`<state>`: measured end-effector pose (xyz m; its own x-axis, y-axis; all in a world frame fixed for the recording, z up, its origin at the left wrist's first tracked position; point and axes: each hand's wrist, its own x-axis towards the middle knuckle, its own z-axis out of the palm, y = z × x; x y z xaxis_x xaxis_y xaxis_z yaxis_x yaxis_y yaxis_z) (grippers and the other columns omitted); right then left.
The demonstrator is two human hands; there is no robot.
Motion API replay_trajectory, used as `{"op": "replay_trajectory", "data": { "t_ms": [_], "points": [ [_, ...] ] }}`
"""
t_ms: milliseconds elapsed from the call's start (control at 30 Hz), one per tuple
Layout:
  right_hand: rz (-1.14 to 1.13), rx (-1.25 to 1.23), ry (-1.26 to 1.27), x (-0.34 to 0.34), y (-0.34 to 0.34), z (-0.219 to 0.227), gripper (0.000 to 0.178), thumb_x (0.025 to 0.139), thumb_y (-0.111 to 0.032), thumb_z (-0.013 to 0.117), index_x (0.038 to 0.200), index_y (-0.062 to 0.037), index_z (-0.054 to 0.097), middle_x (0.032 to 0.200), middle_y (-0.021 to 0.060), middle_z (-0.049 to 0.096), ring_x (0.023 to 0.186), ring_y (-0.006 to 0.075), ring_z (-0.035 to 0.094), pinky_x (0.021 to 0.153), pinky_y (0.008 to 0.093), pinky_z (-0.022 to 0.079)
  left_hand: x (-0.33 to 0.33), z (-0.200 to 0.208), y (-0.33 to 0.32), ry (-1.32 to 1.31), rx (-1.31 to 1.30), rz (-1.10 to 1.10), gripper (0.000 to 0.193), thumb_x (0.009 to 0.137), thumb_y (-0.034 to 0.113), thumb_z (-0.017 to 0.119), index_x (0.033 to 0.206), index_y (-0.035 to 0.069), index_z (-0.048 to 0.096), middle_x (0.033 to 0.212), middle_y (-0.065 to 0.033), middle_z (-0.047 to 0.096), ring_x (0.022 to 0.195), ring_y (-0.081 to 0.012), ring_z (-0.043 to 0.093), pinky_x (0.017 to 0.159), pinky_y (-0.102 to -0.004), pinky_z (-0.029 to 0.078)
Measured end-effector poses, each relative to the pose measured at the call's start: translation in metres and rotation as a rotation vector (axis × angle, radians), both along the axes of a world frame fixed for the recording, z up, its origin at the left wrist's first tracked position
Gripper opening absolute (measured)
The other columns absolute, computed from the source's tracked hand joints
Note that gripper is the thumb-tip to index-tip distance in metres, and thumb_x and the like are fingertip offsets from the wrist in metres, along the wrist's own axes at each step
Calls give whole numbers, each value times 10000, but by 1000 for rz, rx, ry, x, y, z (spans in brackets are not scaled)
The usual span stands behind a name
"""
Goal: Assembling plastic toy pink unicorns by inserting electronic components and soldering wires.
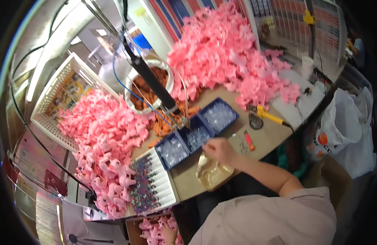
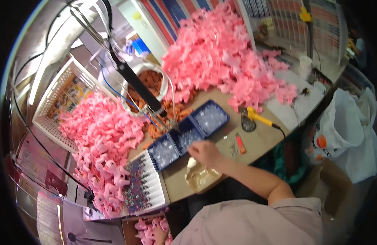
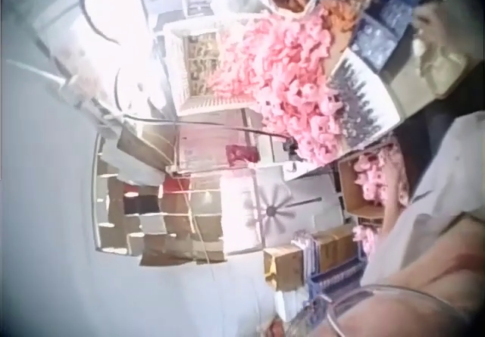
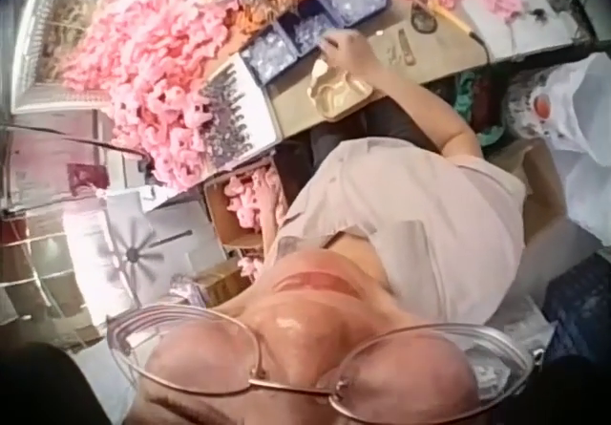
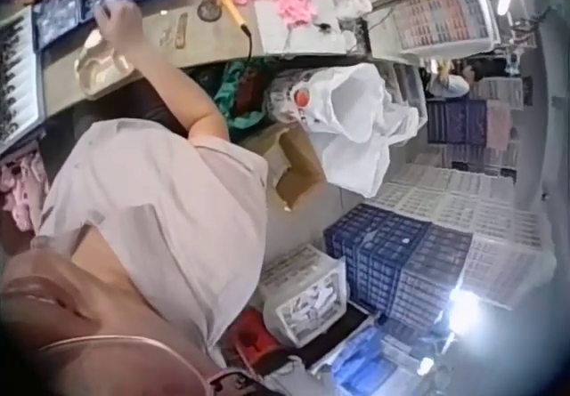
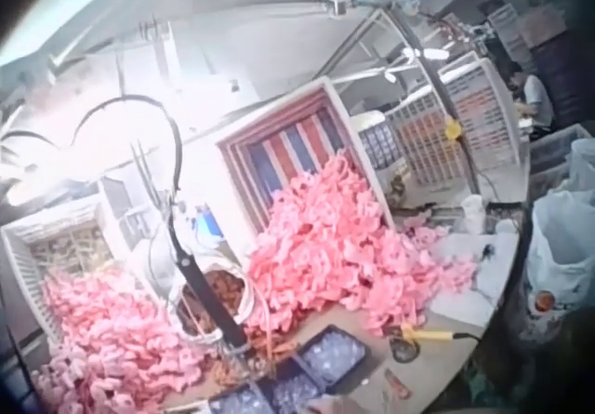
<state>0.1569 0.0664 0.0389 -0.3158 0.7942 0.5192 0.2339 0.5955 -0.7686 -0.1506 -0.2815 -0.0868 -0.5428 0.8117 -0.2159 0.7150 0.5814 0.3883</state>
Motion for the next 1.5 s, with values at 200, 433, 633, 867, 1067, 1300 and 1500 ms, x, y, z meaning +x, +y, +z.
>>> {"op": "replay_trajectory", "data": {
  "t_ms": [200,433,633,867,1067,1300,1500],
  "points": [
    [-252,47,535,-63,113,51,294,900,-189,546,698,23,520,561,167,480,480,246,479,493,359,375,17,171,54,-646,0,-112,297,905,273,596,1124,74,634,1159,-156,563,948,-280,593,831,-394,485],
    [-429,116,-153,-67,334,27,245,799,-230,563,701,-19,643,601,154,600,602,283,628,564,400,484,12,242,261,-364,-20,-598,185,874,96,595,978,-47,651,849,-73,679,765,-127,625,712,-260,498],
    [66,-27,-857,-96,447,9,315,683,-210,714,961,-63,690,813,113,680,765,227,671,629,361,519,-38,177,455,258,231,-779,266,849,216,637,967,-21,656,851,-111,685,814,-209,649,733,-333,495],
    [-53,36,-1012,-167,445,-54,749,561,-275,832,1250,-180,553,1191,173,568,1125,347,541,849,506,488,-59,84,653,342,328,-336,559,839,440,597,1210,25,554,1179,-300,535,1121,-413,517,944,-437,429],
    [201,202,-1391,-97,454,-26,511,635,-365,743,1082,-140,642,983,136,626,882,299,622,729,399,525,-106,36,688,305,178,-245,724,816,581,534,1378,137,425,1360,-297,392,1310,-414,325,1088,-468,258],
    [157,265,-1673,-53,398,16,284,697,-291,710,892,-87,680,1088,212,579,939,355,588,784,452,499,-55,65,694,152,141,-289,503,814,378,583,1188,44,539,1116,-247,597,999,-433,580,904,-462,462],
    [101,-36,-1167,-167,406,62,285,827,-186,587,1079,-56,620,1252,185,523,1023,239,592,818,371,479,-48,70,712,316,305,-196,901,743,678,571,1348,38,384,1319,-283,427,1195,-454,442,989,-508,377]
  ]
}}
